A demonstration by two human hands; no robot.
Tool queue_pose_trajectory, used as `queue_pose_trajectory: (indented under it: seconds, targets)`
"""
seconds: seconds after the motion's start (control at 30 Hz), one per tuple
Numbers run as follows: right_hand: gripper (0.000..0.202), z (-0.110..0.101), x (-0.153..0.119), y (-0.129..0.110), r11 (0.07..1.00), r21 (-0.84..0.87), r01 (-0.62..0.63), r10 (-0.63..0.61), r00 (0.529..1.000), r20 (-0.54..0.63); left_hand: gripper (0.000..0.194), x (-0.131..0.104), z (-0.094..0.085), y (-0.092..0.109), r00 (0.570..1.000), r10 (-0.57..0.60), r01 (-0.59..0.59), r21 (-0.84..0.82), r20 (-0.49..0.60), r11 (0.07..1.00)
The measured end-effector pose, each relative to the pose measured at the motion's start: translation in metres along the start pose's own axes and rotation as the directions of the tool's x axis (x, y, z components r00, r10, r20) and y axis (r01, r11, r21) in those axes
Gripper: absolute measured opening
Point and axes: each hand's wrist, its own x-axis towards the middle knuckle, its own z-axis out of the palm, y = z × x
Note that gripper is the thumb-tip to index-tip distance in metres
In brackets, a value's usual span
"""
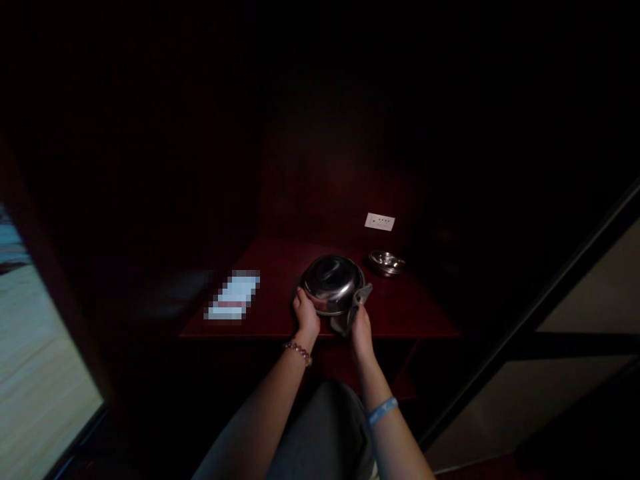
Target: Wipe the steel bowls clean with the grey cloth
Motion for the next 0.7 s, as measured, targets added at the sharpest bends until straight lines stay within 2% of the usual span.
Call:
queue_pose_trajectory:
  seconds: [0.13, 0.2, 0.27, 0.37, 0.47, 0.6, 0.7]
  targets:
    - [0.047, 0.016, 0.025, 0.018, 0.956, 0.252, -0.151, 0.168, 0.985, -0.048, 0.030, 0.001, -0.002, -0.004, 0.997, 0.061, -0.063, 0.060, 0.041, 0.996]
    - [0.043, 0.015, 0.038, 0.028, 0.900, 0.365, -0.240, 0.293, 0.951, -0.098, 0.031, 0.002, -0.003, -0.005, 0.994, 0.090, -0.099, 0.128, 0.068, 0.987]
    - [0.040, 0.010, 0.050, 0.035, 0.874, 0.397, -0.280, 0.361, 0.921, -0.146, 0.032, 0.005, -0.004, -0.007, 0.988, 0.124, -0.139, 0.200, 0.088, 0.970]
    - [0.033, 0.002, 0.061, 0.040, 0.892, 0.382, -0.240, 0.309, 0.942, -0.130, 0.035, 0.009, -0.004, -0.009, 0.987, 0.142, -0.155, 0.254, 0.069, 0.955]
    - [0.025, -0.004, 0.063, 0.042, 0.892, 0.413, -0.186, 0.239, 0.968, -0.081, 0.036, 0.014, -0.004, -0.011, 0.992, 0.096, -0.112, 0.242, 0.077, 0.964]
    - [0.025, -0.005, 0.062, 0.046, 0.877, 0.438, -0.198, 0.262, 0.961, -0.090, 0.033, 0.012, -0.004, -0.012, 0.993, 0.050, -0.068, 0.179, 0.107, 0.982]
    - [0.024, -0.005, 0.064, 0.052, 0.847, 0.493, -0.200, 0.297, 0.946, -0.127, 0.033, 0.003, -0.003, -0.011, 0.981, 0.061, -0.091, 0.153, 0.187, 0.984]
